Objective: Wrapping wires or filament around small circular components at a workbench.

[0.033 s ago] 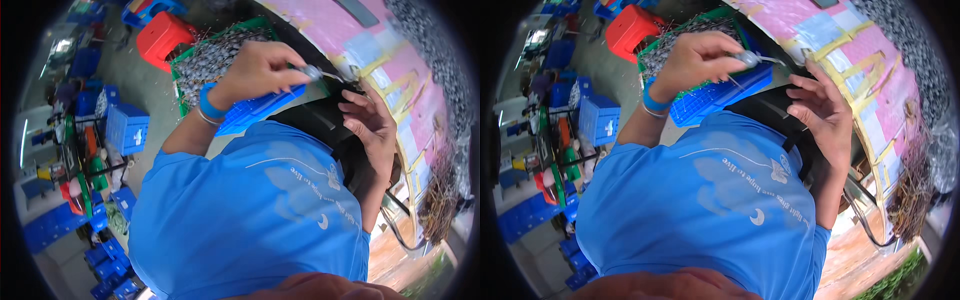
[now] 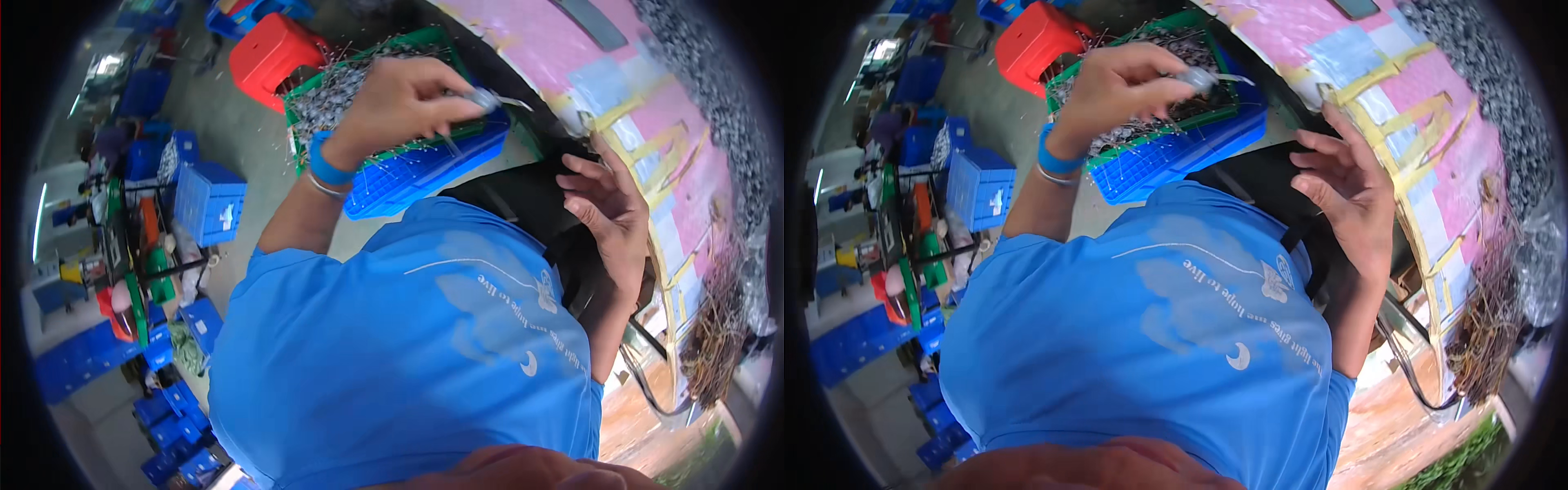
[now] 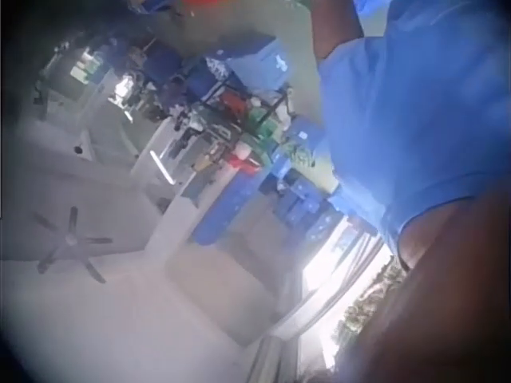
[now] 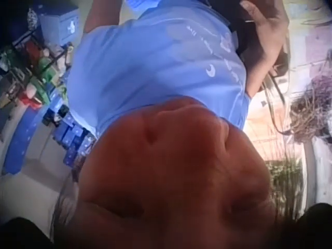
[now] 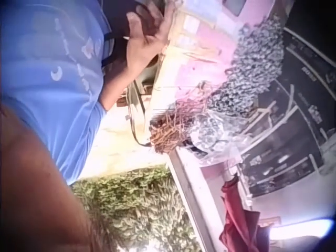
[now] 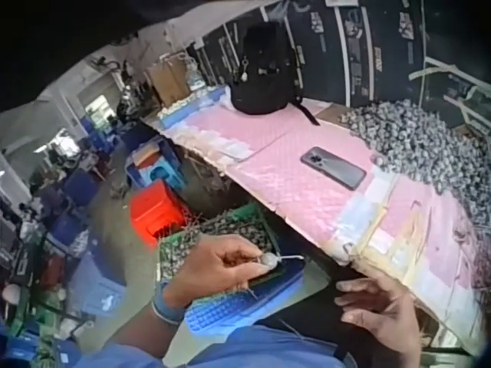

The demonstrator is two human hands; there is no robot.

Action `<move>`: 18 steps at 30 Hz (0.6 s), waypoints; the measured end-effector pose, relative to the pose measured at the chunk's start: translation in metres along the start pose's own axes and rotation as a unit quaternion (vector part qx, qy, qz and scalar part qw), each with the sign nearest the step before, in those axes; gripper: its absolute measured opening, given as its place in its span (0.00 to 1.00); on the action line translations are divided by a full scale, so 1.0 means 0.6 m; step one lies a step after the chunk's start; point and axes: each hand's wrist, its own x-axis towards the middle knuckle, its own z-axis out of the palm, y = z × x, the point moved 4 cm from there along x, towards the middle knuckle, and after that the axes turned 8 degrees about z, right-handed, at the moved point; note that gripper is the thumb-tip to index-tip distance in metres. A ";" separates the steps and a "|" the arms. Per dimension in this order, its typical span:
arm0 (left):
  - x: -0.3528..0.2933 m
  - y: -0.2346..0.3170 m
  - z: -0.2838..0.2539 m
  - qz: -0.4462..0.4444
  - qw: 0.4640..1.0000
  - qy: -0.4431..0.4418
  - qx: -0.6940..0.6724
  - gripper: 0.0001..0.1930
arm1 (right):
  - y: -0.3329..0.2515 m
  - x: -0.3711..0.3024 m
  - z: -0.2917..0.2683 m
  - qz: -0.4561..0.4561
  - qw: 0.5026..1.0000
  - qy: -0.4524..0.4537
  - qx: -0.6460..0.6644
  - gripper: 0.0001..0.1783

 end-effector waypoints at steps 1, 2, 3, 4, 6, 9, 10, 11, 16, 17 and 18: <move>-0.015 -0.020 -0.055 -0.017 0.998 0.037 0.038 0.12 | 0.010 0.006 -0.007 0.013 1.000 -0.018 -0.011 0.27; -0.035 -0.037 -0.110 -0.036 0.994 0.074 0.077 0.13 | 0.015 0.009 -0.012 0.012 0.999 -0.040 -0.010 0.27; -0.047 -0.049 -0.158 0.008 0.969 0.117 0.218 0.12 | 0.024 0.010 -0.022 0.020 0.999 -0.037 -0.014 0.27; -0.052 -0.033 -0.178 0.052 0.921 0.153 0.355 0.12 | 0.030 0.010 -0.030 0.026 0.999 -0.031 -0.016 0.26; -0.062 0.027 -0.197 -0.002 0.939 0.188 0.287 0.12 | 0.033 0.013 -0.033 0.041 0.998 -0.046 -0.014 0.25; -0.033 0.083 -0.148 0.128 0.968 0.173 0.130 0.11 | 0.038 0.001 -0.041 0.068 0.997 -0.023 -0.035 0.22; -0.020 0.112 -0.123 0.269 0.956 0.074 0.091 0.11 | 0.038 -0.001 -0.045 0.080 0.996 -0.015 -0.047 0.21; -0.015 0.145 -0.099 0.408 0.912 -0.023 0.042 0.11 | 0.044 0.001 -0.047 0.104 0.994 -0.024 -0.038 0.19; 0.021 0.318 0.034 0.611 0.614 -0.291 -0.406 0.11 | 0.026 -0.002 -0.051 0.037 0.991 -0.059 -0.114 0.17; 0.030 0.331 0.046 0.610 0.583 -0.316 -0.433 0.11 | 0.029 -0.008 -0.062 0.057 0.992 -0.043 -0.107 0.18; 0.039 0.340 0.058 0.642 0.594 -0.260 -0.410 0.05 | 0.022 -0.018 -0.075 0.056 0.991 -0.019 -0.120 0.18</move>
